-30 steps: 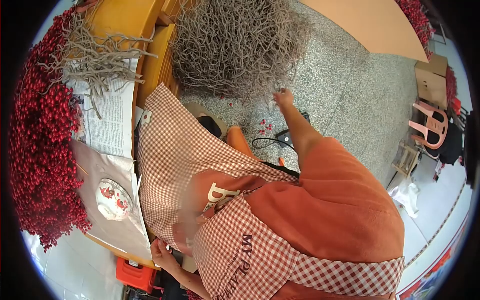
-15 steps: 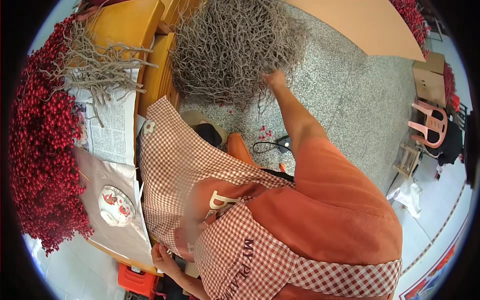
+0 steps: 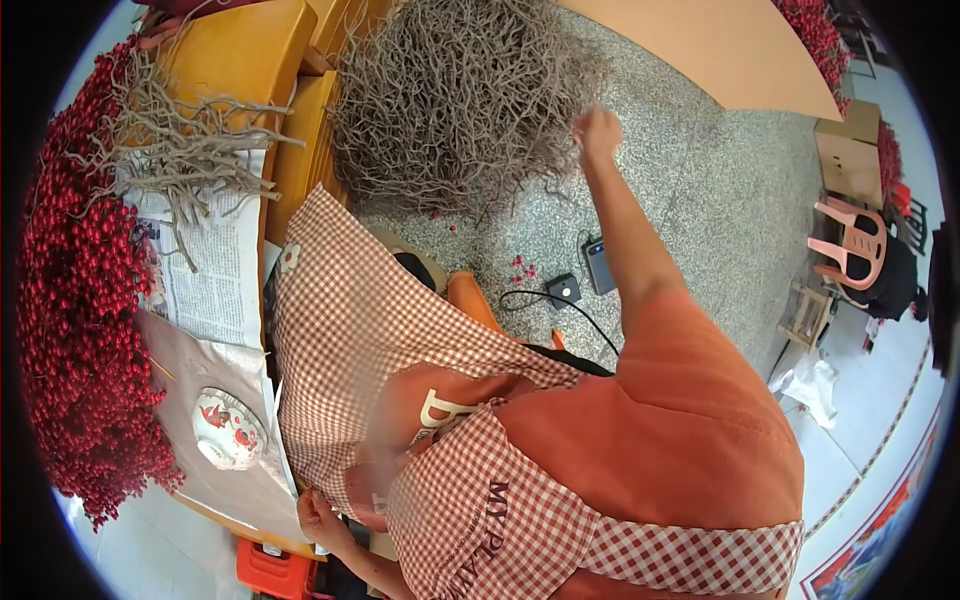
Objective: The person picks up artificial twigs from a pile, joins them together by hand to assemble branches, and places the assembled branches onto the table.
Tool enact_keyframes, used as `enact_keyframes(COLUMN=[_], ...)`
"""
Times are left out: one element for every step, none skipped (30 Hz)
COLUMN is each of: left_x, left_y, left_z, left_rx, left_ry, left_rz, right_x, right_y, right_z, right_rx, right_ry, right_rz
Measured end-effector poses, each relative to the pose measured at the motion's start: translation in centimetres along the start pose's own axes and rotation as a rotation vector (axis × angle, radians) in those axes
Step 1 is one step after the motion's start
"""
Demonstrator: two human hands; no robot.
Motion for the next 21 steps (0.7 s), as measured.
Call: enact_keyframes(left_x=[-0.3,0.1,0.8,0.8,0.8,-0.2,-1.0,-1.4,-1.6,-1.6,-1.0,-0.2,0.4,0.6,0.5,0.3,0.0,-0.6,-1.1,-1.4,-1.4], left_y=[0.0,-0.1,-0.3,-0.4,-0.7,-1.0,-1.2,-1.3,-1.4,-1.5,-1.4,-1.2,-1.0,-0.7,-0.3,0.0,0.1,0.2,0.2,0.0,-0.1], left_z=[0.1,0.1,0.0,0.0,0.0,0.1,0.1,0.1,0.1,0.1,0.2,0.3,0.1,-0.1,0.0,0.0,0.2,0.2,0.2,0.1,0.1], left_rx=[-0.014,-0.021,-0.021,-0.020,-0.028,-0.031,-0.034,-0.038,-0.050,-0.058,-0.055,-0.073,-0.090,-0.085,-0.061,-0.037,-0.036,-0.054,-0.072,-0.069,-0.075], left_ry=[0.021,0.020,0.028,0.038,0.040,0.030,0.022,0.028,0.029,0.026,0.023,0.027,0.034,0.030,0.064,0.099,0.093,0.087,0.079,0.071,0.067], left_rz=[0.012,0.006,0.011,0.015,0.003,0.016,0.033,0.028,-0.009,-0.045,-0.046,0.008,0.062,0.065,0.078,0.092,0.101,0.127,0.153,0.160,0.137], right_x=[0.0,-0.4,-0.7,-1.4,-1.8,-2.5,-3.8,-4.8,-4.4,-3.3,-5.7,-8.0,-7.2,-6.5,-7.1,-7.8,-6.3,-4.3,-3.2,-1.3,1.4], right_y=[2.4,4.3,4.6,4.7,4.5,4.5,4.8,5.3,3.7,1.8,4.5,7.0,5.8,3.5,3.3,3.4,2.2,1.2,0.8,-0.3,-1.8], right_z=[2.8,5.5,8.4,10.7,11.4,12.0,11.4,10.9,9.9,8.7,6.1,3.5,0.8,-2.2,-5.2,-8.4,-10.7,-12.6,-15.0,-16.4,-17.1], right_rx=[0.054,0.109,0.121,-0.053,-0.134,-0.215,-0.204,-0.196,-0.149,-0.106,-0.141,-0.175,-0.157,-0.139,-0.119,-0.096,-0.061,0.028,0.072,0.082,0.093], right_ry=[-0.187,-0.374,-0.376,-0.540,-0.627,-0.711,-0.713,-0.713,-0.683,-0.653,-0.797,-0.932,-0.640,-0.339,-0.079,0.182,0.232,0.310,0.397,0.502,0.609], right_rz=[0.069,0.139,0.140,0.162,0.169,0.182,0.134,0.088,0.158,0.224,-0.022,-0.274,-0.017,0.231,0.271,0.307,0.337,0.263,0.320,0.311,0.298])
Point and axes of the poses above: each hand's wrist, its own y-axis towards the middle knuckle, its own z-axis out of the palm, x = y × z, the point moved 5 cm from there along y, towards the middle knuckle, and after that the axes turned 9 degrees about z, right-handed, at the moved point
